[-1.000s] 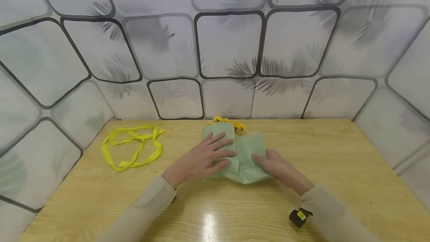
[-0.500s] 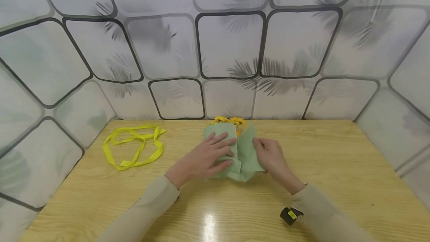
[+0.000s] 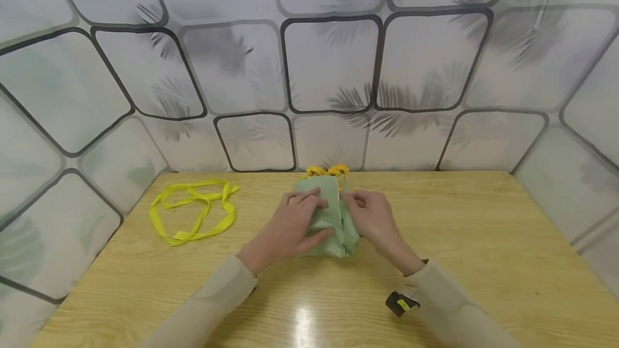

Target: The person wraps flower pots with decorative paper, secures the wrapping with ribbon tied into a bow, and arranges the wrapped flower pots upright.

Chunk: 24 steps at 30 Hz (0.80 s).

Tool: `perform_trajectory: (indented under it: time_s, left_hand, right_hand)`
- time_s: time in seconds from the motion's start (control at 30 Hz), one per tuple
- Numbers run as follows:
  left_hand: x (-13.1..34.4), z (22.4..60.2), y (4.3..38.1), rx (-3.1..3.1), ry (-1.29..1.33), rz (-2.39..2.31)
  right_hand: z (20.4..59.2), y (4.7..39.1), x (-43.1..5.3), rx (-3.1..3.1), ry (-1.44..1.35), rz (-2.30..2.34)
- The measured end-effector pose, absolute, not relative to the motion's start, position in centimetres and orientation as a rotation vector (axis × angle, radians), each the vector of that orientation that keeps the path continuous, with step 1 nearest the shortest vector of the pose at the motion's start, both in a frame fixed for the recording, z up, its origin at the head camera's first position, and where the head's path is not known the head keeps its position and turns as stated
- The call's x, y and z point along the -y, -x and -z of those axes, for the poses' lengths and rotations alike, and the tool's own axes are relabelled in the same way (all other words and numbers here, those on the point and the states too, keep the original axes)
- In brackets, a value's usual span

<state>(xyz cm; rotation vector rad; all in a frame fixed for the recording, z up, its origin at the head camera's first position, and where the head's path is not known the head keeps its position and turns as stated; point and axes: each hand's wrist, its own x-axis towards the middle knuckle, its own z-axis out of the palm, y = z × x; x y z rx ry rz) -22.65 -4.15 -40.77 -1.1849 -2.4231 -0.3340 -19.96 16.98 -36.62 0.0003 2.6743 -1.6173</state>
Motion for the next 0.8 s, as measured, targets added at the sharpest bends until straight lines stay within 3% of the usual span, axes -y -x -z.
perform_trajectory:
  time_s: [0.17, 0.5, 0.8]
  left_hand:
    - [3.9, 40.8, 22.4, 2.438, 1.101, 0.453]
    - [5.3, 38.8, 22.8, 2.743, 1.032, 1.148]
    - [6.5, 38.0, 22.6, 2.803, 0.898, 1.153]
  right_hand:
    - [36.6, 19.9, -16.6, -2.546, 0.013, 1.687]
    - [36.8, 19.6, -15.4, -2.527, 0.061, 1.722]
    - [37.0, 19.2, -14.5, -2.581, 0.069, 1.702]
